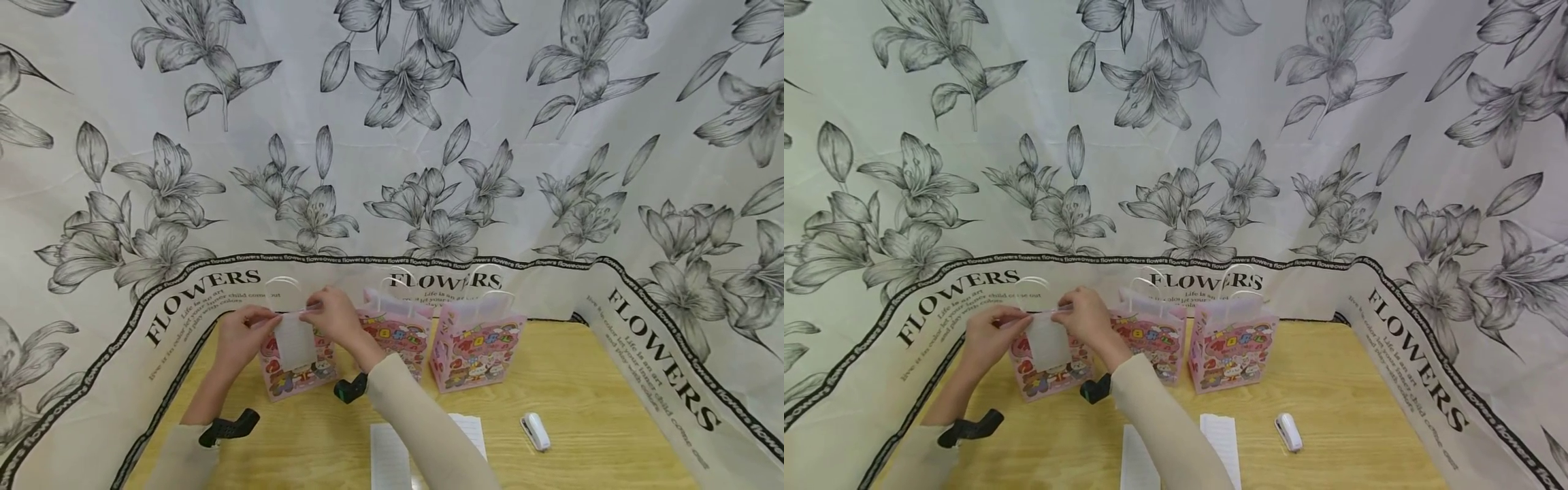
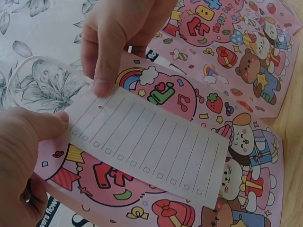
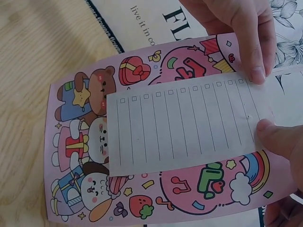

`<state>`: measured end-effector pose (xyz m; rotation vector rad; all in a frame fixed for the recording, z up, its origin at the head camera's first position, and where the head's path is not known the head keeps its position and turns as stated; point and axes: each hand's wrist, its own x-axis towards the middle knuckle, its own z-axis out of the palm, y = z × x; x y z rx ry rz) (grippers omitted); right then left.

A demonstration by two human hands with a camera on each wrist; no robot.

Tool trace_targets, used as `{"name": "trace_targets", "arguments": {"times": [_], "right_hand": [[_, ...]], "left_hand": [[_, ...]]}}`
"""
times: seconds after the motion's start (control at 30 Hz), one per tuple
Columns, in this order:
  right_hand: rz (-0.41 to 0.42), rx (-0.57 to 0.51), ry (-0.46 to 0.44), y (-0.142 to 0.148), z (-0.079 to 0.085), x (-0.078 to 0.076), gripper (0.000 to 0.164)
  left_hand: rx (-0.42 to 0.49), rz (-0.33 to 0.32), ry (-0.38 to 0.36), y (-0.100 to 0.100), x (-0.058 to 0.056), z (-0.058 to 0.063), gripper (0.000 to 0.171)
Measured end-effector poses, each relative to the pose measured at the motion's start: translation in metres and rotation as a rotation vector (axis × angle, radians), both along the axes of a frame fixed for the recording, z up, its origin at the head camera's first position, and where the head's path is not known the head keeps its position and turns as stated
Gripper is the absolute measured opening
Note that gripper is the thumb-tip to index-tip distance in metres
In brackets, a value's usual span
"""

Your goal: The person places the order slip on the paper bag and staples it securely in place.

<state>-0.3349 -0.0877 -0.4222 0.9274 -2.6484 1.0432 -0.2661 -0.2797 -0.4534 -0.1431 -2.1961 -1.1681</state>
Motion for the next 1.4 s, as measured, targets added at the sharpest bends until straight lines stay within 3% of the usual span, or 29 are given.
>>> {"name": "trace_targets", "arguments": {"times": [0.13, 0.3, 0.43, 0.53, 0.63, 0.77, 0.97, 1.17, 1.4], "right_hand": [[0.010, -0.026, -0.017, 0.002, -0.001, 0.001, 0.023], [0.005, -0.017, -0.027, 0.002, -0.002, 0.000, 0.022], [-0.008, 0.008, -0.013, 0.001, -0.004, -0.002, 0.022], [-0.013, 0.020, -0.006, 0.001, -0.004, -0.002, 0.022], [-0.019, 0.040, 0.002, 0.001, -0.002, -0.002, 0.021], [-0.021, 0.051, -0.004, 0.000, -0.001, -0.004, 0.021], [-0.010, 0.052, -0.011, 0.001, 0.000, -0.003, 0.021], [-0.020, 0.085, 0.050, 0.002, 0.001, 0.003, 0.029], [-0.056, 0.181, 0.214, 0.009, 0.014, 0.020, 0.041]], "left_hand": [[0.038, 0.007, -0.017, -0.001, 0.002, 0.001, 0.011], [0.068, 0.008, -0.101, -0.003, 0.003, 0.000, 0.024], [0.023, 0.005, -0.158, -0.006, 0.002, -0.002, 0.032], [-0.011, 0.010, -0.160, -0.007, 0.000, -0.006, 0.028], [0.019, 0.000, -0.150, -0.006, 0.000, -0.009, 0.023], [0.059, -0.010, -0.156, -0.005, 0.002, -0.010, 0.023], [0.045, -0.006, -0.135, -0.004, 0.001, -0.008, 0.018], [0.035, -0.005, -0.135, -0.004, 0.001, -0.008, 0.017], [0.043, -0.011, -0.147, -0.006, 0.004, -0.011, 0.021]]}}
